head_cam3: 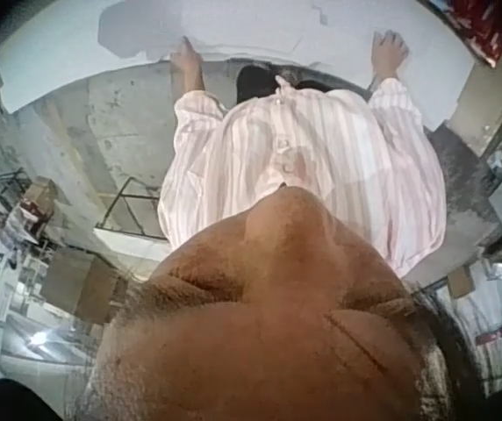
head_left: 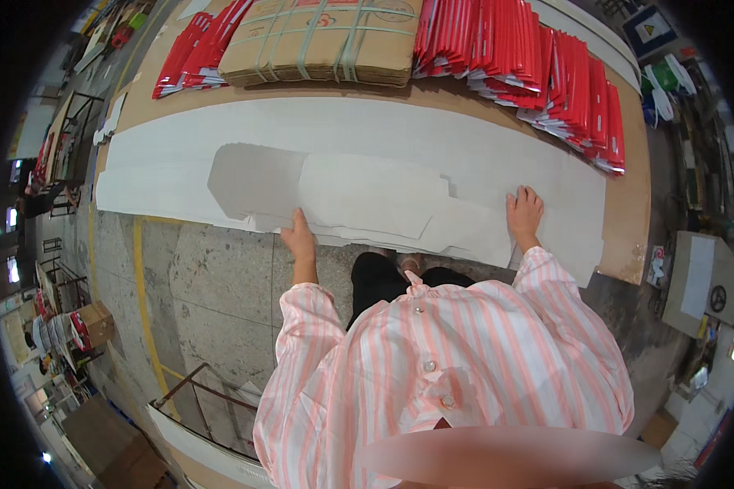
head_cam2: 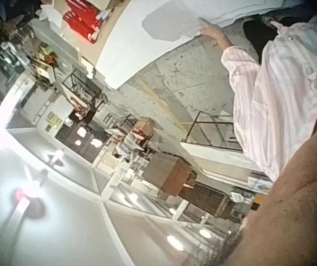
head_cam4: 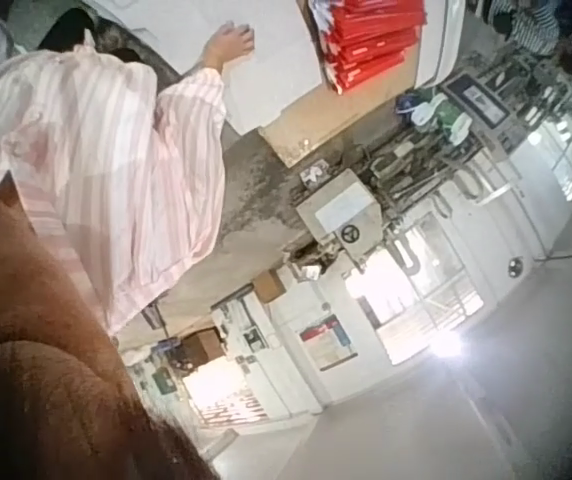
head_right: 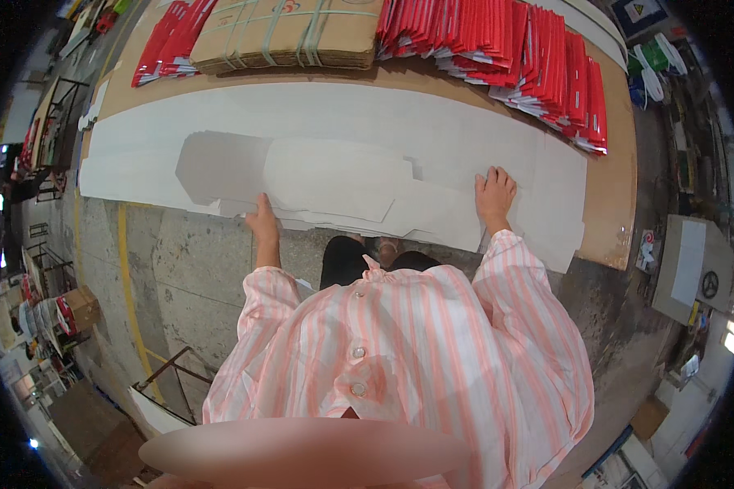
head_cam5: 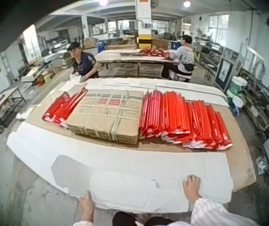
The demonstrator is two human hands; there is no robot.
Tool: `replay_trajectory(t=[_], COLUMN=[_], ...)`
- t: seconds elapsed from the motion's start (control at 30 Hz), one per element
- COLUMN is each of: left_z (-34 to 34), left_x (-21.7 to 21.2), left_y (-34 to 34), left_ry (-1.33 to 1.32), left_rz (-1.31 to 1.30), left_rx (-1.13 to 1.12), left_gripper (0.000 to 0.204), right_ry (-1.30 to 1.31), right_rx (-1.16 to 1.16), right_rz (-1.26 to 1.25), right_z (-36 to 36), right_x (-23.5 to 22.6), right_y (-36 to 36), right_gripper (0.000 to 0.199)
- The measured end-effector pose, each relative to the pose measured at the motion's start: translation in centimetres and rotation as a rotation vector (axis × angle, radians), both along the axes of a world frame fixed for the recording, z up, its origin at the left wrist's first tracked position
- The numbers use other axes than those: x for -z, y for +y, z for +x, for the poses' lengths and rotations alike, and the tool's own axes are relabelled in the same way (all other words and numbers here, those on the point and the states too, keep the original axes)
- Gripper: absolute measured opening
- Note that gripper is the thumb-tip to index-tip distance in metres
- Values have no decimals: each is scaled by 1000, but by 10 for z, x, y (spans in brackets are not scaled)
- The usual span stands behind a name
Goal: Counting and sorting large stacks of white cardboard or paper sheets on a workbench.
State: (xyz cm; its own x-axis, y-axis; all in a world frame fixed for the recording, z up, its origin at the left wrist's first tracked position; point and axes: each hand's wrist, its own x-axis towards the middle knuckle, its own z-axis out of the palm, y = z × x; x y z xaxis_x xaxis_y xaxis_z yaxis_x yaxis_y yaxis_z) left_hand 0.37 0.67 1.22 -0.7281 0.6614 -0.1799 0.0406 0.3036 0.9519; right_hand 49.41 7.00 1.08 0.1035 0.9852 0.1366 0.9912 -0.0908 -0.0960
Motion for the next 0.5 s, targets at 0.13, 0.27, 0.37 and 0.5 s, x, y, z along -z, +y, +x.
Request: replay_trajectory(t=[0.13, 0.27, 0.37, 0.5], left_z=[1, -19, -7, -34], left_x=[-3, 11, 6, 16], left_y=[1, -2, -3, -15], left_ry=[-207, -511, -321, -1095], left_rz=[116, 158, 23, 484], left_rx=[-61, -154, -100, -132], left_gripper=[36, 36, 37, 49], right_ry=[-7, -25, -126, -95], right_rx=[6, -19, -84, 8], right_rz=[-17, -3, -24, -100], right_z=[6, -8, 5, -20], right_x=[-1, -2, 3, -6], right_y=[-3, 6, 10, 25], right_gripper=[43, 41, 39, 39])
